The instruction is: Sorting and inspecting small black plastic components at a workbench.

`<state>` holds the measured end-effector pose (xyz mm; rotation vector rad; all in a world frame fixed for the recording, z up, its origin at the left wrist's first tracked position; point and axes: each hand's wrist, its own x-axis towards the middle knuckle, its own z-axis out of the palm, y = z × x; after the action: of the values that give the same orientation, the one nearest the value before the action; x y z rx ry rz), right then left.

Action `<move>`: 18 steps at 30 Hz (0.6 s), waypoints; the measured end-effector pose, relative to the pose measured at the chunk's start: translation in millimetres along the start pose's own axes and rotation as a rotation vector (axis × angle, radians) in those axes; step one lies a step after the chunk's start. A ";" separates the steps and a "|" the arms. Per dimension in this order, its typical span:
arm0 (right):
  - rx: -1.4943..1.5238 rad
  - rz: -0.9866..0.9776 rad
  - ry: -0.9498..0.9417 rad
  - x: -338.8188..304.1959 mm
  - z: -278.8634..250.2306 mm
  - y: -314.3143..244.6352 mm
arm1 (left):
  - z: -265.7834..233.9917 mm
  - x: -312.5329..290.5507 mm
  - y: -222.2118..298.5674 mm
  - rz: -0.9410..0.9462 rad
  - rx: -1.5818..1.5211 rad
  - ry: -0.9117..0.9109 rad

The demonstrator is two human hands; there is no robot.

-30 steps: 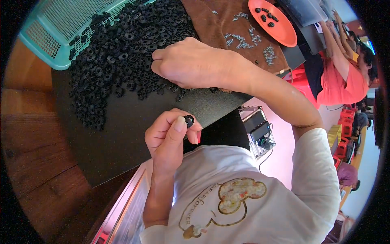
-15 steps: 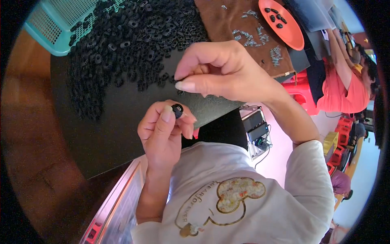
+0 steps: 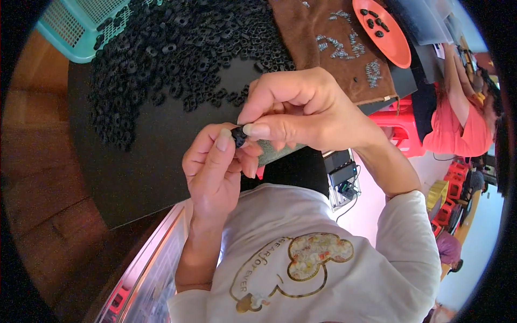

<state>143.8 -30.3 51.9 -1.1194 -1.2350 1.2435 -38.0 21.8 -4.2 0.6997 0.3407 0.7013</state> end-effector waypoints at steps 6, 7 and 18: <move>0.056 -0.005 -0.013 -1.3 -2.4 0.5 | 0.9 0.4 -1.5 0.009 0.012 0.024; 0.057 -0.005 -0.012 -1.6 -2.4 0.1 | 1.2 0.7 -1.5 0.008 0.013 0.025; 0.086 0.093 -0.002 -2.7 -9.1 -0.7 | 6.0 1.3 2.4 -0.038 0.065 0.028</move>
<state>153.1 -32.5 52.1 -1.1236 -1.1315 1.3556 -35.1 21.2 1.8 0.7441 0.4032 0.6671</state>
